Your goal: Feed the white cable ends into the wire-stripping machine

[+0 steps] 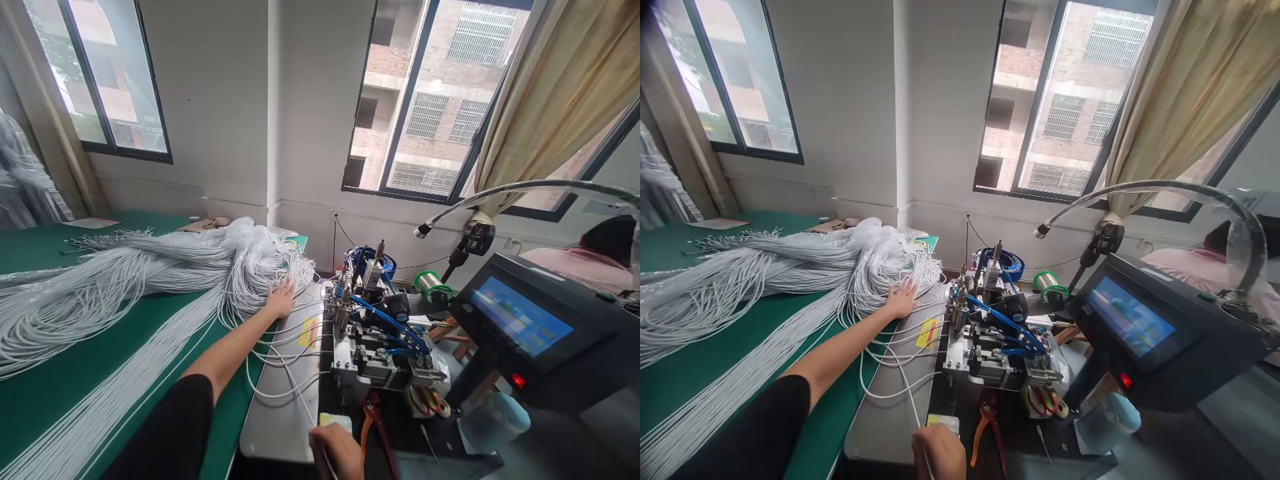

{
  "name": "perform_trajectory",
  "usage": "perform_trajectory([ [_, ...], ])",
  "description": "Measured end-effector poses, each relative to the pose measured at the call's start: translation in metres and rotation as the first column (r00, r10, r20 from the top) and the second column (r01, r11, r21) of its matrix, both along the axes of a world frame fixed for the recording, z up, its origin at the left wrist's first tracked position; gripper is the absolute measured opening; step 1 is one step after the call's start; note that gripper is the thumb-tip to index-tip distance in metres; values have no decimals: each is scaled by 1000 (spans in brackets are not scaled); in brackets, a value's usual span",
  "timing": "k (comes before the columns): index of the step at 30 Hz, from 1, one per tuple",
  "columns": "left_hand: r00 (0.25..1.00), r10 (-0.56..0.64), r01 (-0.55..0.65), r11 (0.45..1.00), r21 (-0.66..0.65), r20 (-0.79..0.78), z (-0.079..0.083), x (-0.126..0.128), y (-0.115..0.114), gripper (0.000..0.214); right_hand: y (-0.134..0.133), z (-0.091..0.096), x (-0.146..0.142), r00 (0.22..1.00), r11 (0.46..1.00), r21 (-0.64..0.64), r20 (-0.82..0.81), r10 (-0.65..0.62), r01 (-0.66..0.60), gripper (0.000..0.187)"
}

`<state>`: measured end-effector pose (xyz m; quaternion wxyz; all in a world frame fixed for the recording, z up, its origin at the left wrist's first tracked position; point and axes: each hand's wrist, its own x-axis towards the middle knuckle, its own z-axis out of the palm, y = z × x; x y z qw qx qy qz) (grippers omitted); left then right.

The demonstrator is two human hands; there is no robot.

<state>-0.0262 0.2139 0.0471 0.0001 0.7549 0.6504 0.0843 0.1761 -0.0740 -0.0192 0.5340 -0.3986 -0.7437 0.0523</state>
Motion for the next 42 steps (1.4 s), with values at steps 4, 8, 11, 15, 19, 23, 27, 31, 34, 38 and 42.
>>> perform_trajectory([
  [4,994,-109,104,978,181,23,-4,-2,-78,54,-14,14,21,970,954,-260,-227,91,-150,20],
  [8,722,-688,601,672,433,65,-2,13,-160,40,-21,32,39,937,905,-402,-350,-8,-143,25],
  [11,519,-853,778,501,379,62,5,34,-202,39,-18,44,42,914,878,-454,-402,-50,-152,28],
  [15,456,-883,769,453,451,111,6,55,-225,29,-15,56,39,862,869,-495,-444,-245,-8,27],
  [19,498,-848,693,514,505,179,-4,60,-227,27,-18,60,39,770,838,-545,-522,-366,29,30],
  [23,499,-839,666,532,523,218,-16,57,-224,27,-17,56,38,781,807,-585,-468,-414,78,35],
  [27,554,-805,631,573,523,214,-29,54,-220,27,-10,51,33,814,779,-627,-443,-376,18,40],
  [31,627,-762,619,613,491,162,-38,52,-216,29,3,51,32,852,754,-654,-433,-295,-71,40],
  [34,672,-730,616,644,454,125,-39,51,-213,24,14,51,39,890,746,-663,-375,-259,-62,34],
  [38,682,-730,662,641,389,42,-36,53,-211,27,26,44,51,953,758,-641,-138,-269,121,29],
  [42,704,-710,663,655,364,-4,-37,54,-211,30,32,34,59,975,769,-613,9,-221,180,26],
])
